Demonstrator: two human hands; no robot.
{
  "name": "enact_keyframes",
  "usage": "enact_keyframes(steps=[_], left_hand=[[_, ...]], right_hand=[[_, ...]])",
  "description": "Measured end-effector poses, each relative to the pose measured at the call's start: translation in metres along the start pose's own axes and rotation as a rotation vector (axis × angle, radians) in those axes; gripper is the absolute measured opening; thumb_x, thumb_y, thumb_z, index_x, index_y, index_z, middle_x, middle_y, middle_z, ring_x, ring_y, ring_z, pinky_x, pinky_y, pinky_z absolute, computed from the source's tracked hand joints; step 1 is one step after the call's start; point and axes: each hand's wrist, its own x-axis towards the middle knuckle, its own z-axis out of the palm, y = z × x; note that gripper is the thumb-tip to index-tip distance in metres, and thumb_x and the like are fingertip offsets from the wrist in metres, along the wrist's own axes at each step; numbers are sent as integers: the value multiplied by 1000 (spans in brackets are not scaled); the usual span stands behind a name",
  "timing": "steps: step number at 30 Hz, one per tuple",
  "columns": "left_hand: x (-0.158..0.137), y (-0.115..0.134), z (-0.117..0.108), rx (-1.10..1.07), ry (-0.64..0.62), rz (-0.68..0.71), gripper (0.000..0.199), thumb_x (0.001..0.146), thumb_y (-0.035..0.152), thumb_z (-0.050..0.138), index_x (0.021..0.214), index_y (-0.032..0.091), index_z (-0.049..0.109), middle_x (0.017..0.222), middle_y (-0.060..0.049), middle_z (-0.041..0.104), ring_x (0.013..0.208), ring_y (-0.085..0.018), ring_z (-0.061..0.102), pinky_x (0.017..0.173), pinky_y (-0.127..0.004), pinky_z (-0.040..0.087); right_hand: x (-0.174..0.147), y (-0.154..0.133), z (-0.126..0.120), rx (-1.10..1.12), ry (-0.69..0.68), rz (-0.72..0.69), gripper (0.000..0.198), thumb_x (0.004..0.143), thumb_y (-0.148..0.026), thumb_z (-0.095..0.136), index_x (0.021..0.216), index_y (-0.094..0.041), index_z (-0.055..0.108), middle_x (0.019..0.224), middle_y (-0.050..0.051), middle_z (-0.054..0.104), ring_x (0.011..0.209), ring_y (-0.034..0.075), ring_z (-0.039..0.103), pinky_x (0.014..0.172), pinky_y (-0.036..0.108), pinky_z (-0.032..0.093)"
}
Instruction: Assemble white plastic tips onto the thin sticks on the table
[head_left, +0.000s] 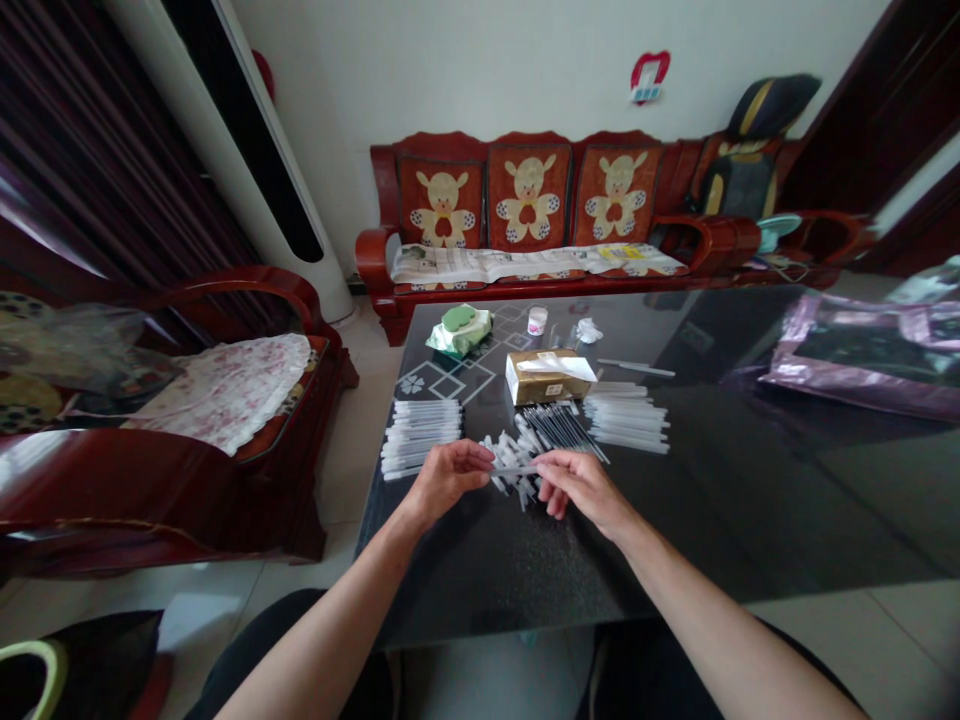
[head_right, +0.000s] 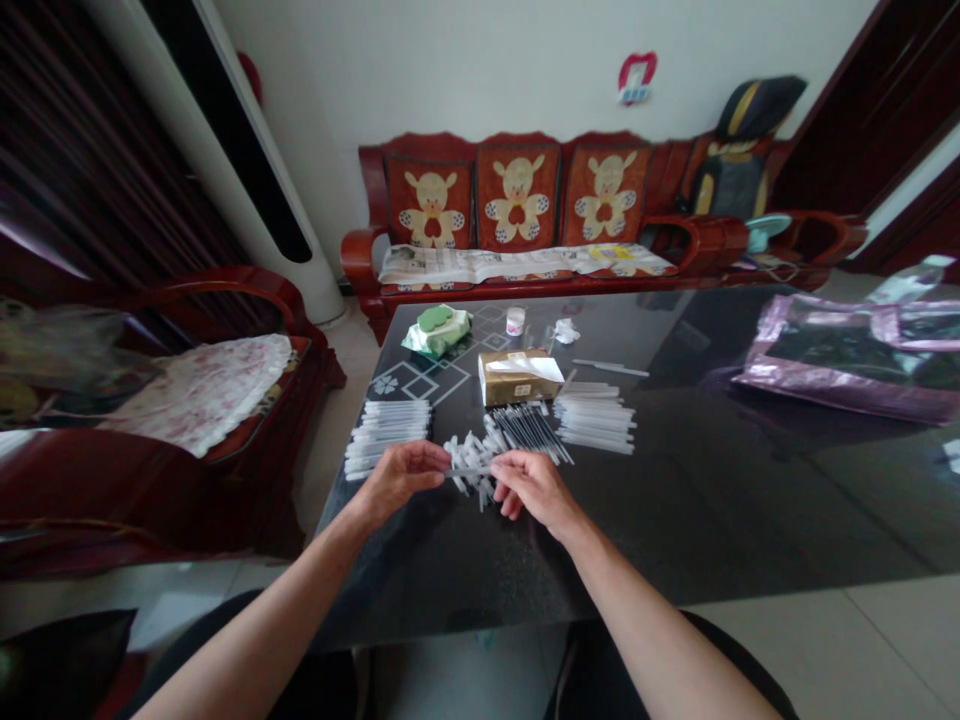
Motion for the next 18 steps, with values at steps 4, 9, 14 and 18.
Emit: enact_keyframes(steps=[4,9,14,18], left_hand=[[-3,-1,9,103,-13,73,30,65,15,73,93,12,67,85,-8,70,79,-18,65,72,-28,49],[-5,1,11,66,16,85,38,63,14,74,100,13,65,87,-8,69,82,-18,64,71,-28,50],[-2,1,6,-11,41,106,45,63,18,75,105,13,64,89,-8,69,83,-18,64,72,-28,50],[4,-1,-8,82,266,137,37,68,25,72,104,15,65,90,-8,69,83,-20,65,74,-30,50]], right_hand=[[2,6,1,-58,-69,-5,35,79,-43,63,91,-10,66,63,4,66,44,12,60,40,21,46],[2,7,0,-86,-98,5,30,79,-39,62,87,-10,65,63,4,67,43,11,59,39,20,45],[-2,3,0,-134,-180,17,30,82,-41,58,86,-11,64,58,1,65,38,9,55,35,18,41],[-3,-1,-4,-117,-78,2,33,83,-45,56,82,-12,62,55,0,62,36,8,53,33,16,38]])
